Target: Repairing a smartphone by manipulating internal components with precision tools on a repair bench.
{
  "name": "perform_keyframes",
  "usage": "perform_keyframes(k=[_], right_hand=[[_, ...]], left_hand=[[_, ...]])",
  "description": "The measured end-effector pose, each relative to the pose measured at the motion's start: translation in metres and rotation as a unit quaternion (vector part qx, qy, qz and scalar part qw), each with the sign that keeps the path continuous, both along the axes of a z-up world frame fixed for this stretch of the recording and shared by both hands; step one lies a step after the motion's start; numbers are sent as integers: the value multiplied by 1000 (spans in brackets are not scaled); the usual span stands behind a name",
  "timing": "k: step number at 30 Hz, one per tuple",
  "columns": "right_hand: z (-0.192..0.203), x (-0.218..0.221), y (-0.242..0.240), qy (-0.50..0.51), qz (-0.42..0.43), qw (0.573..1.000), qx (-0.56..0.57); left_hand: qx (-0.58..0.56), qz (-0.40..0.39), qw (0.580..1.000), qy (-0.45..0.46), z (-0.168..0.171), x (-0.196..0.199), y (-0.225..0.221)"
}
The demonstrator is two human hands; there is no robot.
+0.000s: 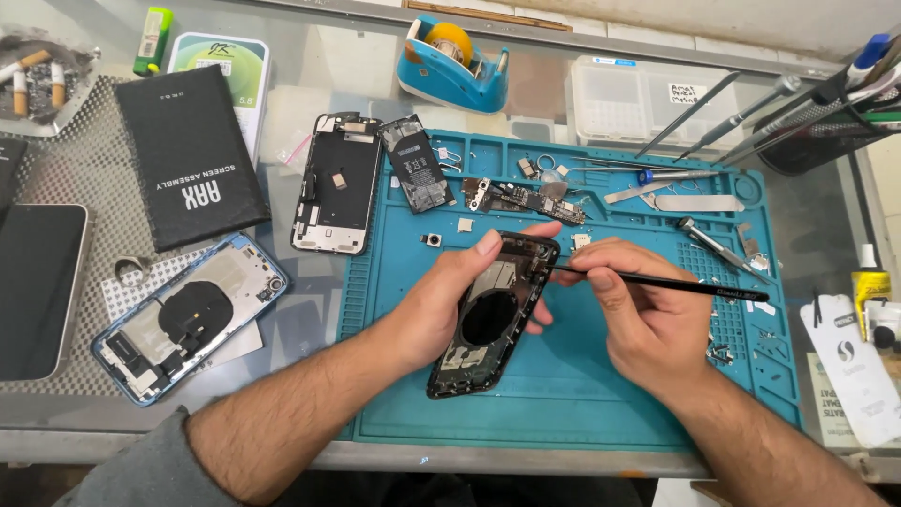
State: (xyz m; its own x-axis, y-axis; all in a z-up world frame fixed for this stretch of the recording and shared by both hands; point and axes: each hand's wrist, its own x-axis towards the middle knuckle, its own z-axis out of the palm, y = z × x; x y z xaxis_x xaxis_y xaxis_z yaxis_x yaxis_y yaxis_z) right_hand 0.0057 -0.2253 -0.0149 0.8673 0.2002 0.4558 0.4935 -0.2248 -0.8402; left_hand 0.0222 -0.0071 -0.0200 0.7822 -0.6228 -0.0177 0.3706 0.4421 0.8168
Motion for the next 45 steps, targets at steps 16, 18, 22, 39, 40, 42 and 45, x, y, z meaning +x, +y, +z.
perform_keyframes(k=[16,18,22,39,40,42,45], right_hand=[[27,-6,17,-123,12,988,-97],[31,-9,21,-159,-11,974,-161],[20,-10,23,-187,-10,969,-162],[15,-15,30,-216,-11,950,-226],[16,-15,30,-217,-10,950,-226],[16,-14,31,-215,-9,952,-217],[16,-15,31,-211,-8,954,-215]], left_hand=[[-135,44,989,50,-14,-5,-3],[-126,74,986,76,-12,-7,-5],[-148,100,972,150,-17,-11,-13],[93,204,966,130,5,-15,-11],[92,205,966,130,5,-15,-11],[80,207,967,127,6,-15,-11],[84,203,968,124,6,-14,-10]])
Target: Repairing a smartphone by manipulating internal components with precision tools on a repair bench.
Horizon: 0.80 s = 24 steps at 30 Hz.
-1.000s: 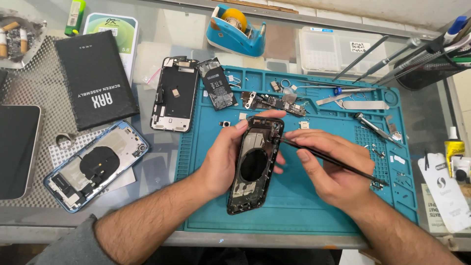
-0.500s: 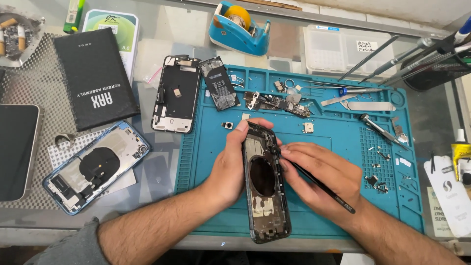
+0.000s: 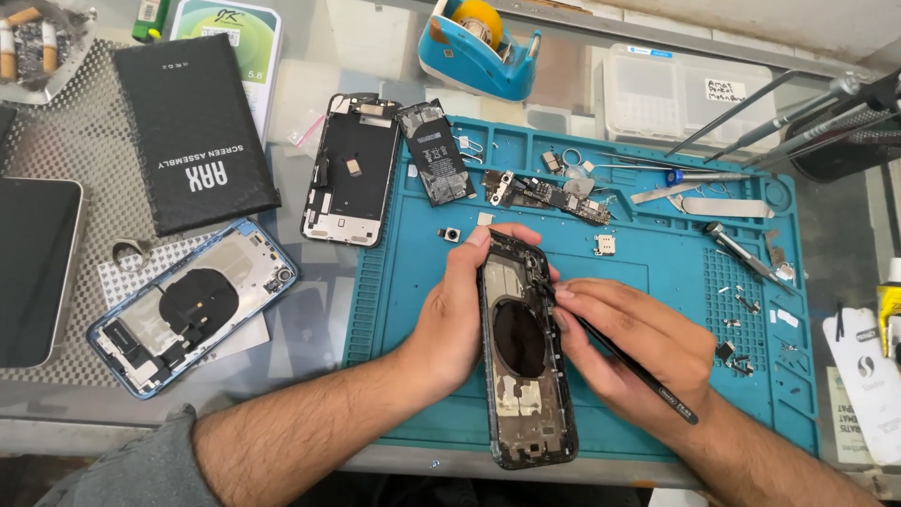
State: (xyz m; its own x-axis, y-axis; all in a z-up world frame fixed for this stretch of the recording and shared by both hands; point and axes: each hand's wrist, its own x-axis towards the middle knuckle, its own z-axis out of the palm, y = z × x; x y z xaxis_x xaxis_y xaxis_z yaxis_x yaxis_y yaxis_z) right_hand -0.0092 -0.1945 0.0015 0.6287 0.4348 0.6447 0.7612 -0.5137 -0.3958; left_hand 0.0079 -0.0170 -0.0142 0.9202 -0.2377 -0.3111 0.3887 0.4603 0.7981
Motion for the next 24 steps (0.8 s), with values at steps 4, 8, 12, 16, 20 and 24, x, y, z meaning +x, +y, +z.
perform_keyframes(k=[4,8,12,16,20,24], right_hand=[[0,0,1,2,1,1000,8],[-1,0,-1,2,-2,1000,7],[0,0,0,4,-2,1000,7],[1,-1,-2,-3,-1,1000,-4],[1,-1,-5,10,-4,999,50],[1,4,-17,86,-35,992,85]], left_hand=[[1,-1,1000,0,2,0,0],[14,-4,1000,12,5,1,1],[-3,-5,1000,10,1,1,0],[13,-12,1000,12,4,3,3],[-19,-18,1000,-12,-5,8,4],[-92,-27,995,-29,-11,11,3]])
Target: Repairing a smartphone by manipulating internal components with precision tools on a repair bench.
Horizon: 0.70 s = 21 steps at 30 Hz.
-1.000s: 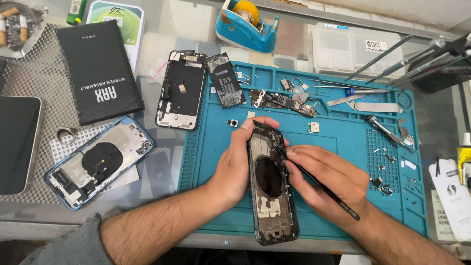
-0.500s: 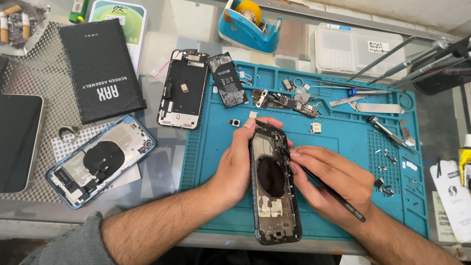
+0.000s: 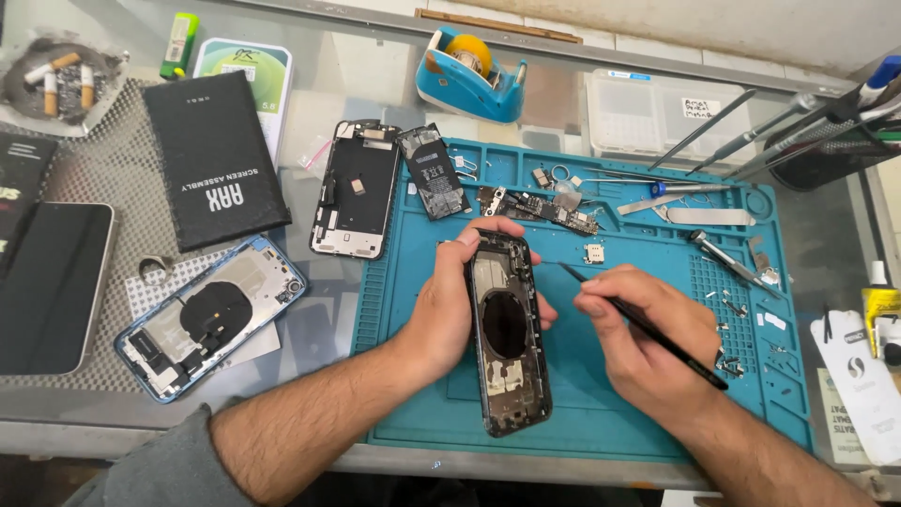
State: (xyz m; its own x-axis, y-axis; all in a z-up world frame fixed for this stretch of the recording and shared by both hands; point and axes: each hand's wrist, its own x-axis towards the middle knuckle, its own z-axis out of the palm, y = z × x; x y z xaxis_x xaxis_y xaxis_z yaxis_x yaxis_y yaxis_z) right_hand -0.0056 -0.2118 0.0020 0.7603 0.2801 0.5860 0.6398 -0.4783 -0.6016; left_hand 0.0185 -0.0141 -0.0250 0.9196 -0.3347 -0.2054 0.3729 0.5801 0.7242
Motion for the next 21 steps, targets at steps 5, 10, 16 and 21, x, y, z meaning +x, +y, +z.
perform_keyframes(k=[5,10,16,21], right_hand=[[-15,10,-11,120,60,968,213],[-4,10,-13,197,198,920,275],[6,4,-11,217,257,888,313],[13,-2,-8,144,88,951,258]], left_hand=[[-20,38,997,-70,-18,3,-8],[-80,45,991,-101,-16,3,-12],[-39,48,987,-149,-9,1,-16],[-71,69,988,-117,4,0,-22]])
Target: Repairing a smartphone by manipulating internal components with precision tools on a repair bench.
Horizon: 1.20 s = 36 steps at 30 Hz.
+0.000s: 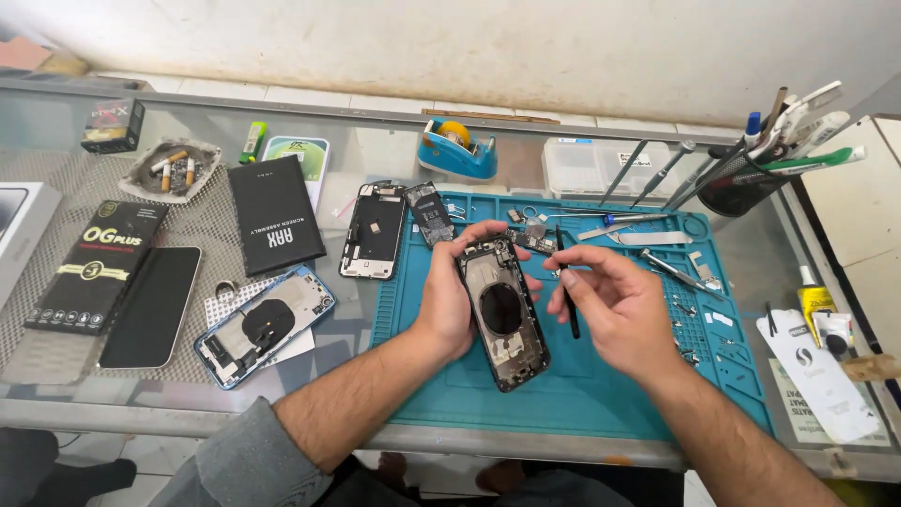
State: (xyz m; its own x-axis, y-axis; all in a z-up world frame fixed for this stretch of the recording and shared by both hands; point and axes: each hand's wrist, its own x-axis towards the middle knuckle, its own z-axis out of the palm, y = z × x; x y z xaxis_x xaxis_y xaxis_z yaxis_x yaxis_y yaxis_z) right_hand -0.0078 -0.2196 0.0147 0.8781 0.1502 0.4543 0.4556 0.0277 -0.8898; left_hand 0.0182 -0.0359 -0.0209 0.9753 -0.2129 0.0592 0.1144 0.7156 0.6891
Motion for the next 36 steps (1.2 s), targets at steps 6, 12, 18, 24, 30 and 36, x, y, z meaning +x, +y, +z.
perform_keyframes(k=[6,12,18,24,30,36], right_hand=[[-1,-15,9,-22,-162,964,-211],[-27,-17,16,-81,-183,940,-275],[-31,-15,20,-137,-213,926,-281],[-30,-15,23,-142,-213,923,-287],[-31,-16,23,-151,-214,923,-283],[-27,-16,24,-151,-213,922,-286]], left_hand=[[-11,-4,1000,9,-12,2,-22],[-2,19,1000,1,-61,30,-17],[7,17,999,-44,-38,14,-19],[10,13,996,-83,-40,12,-21],[-5,7,996,-86,-41,10,-22],[-9,4,996,-90,-39,9,-22]])
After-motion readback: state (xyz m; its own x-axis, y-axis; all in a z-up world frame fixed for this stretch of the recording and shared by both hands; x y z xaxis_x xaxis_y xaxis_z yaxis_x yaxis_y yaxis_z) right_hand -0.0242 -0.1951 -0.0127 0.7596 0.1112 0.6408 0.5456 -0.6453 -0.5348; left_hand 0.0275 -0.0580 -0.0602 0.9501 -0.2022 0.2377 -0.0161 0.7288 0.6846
